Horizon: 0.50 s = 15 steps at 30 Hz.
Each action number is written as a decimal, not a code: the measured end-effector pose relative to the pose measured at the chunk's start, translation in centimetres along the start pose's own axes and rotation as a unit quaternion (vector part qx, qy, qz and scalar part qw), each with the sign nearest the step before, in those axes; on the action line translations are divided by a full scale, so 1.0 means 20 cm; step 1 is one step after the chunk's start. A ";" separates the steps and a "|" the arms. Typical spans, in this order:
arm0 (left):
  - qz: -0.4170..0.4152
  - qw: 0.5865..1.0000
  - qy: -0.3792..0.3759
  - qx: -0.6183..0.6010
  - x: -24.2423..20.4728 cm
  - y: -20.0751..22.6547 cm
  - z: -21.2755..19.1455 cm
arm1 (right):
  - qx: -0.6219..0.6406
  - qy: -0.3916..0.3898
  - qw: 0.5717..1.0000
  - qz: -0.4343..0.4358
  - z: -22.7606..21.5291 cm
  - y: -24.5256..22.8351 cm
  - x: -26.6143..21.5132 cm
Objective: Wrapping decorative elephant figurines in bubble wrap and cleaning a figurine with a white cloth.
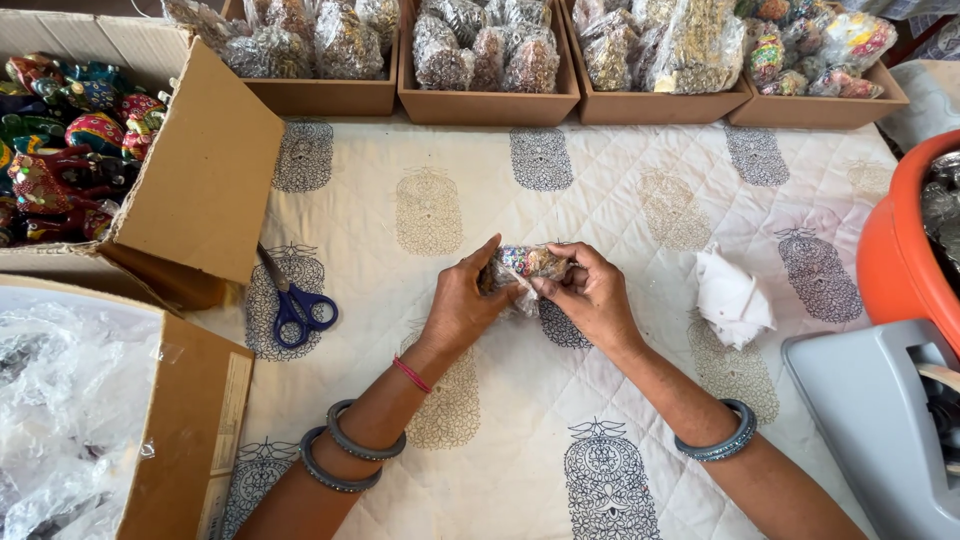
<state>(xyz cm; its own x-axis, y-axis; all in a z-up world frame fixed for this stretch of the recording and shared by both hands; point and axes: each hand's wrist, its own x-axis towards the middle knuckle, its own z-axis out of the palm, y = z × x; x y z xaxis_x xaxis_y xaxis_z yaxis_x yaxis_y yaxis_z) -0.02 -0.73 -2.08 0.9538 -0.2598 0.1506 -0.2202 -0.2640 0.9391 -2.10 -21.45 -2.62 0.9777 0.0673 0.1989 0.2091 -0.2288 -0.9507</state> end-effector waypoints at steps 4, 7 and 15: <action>-0.019 1.000 0.008 0.008 -0.02 0.11 0.01 | 0.007 0.001 1.000 -0.003 0.00 -0.02 -0.01; -0.021 0.999 0.027 0.026 -0.02 0.12 0.02 | 0.006 -0.002 1.000 0.008 -0.01 0.00 0.00; -0.027 0.997 0.022 0.063 -0.03 0.12 0.02 | -0.009 0.001 1.000 0.021 0.02 -0.06 -0.01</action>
<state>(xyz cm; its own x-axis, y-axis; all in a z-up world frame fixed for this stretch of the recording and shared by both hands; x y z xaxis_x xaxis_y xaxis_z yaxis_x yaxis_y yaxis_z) -1.07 -1.50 -0.09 0.9725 -0.2014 0.1170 -0.1895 -0.3917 0.9004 -2.55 -20.87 -1.64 0.9856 0.0552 0.1595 0.1683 -0.2486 -0.9539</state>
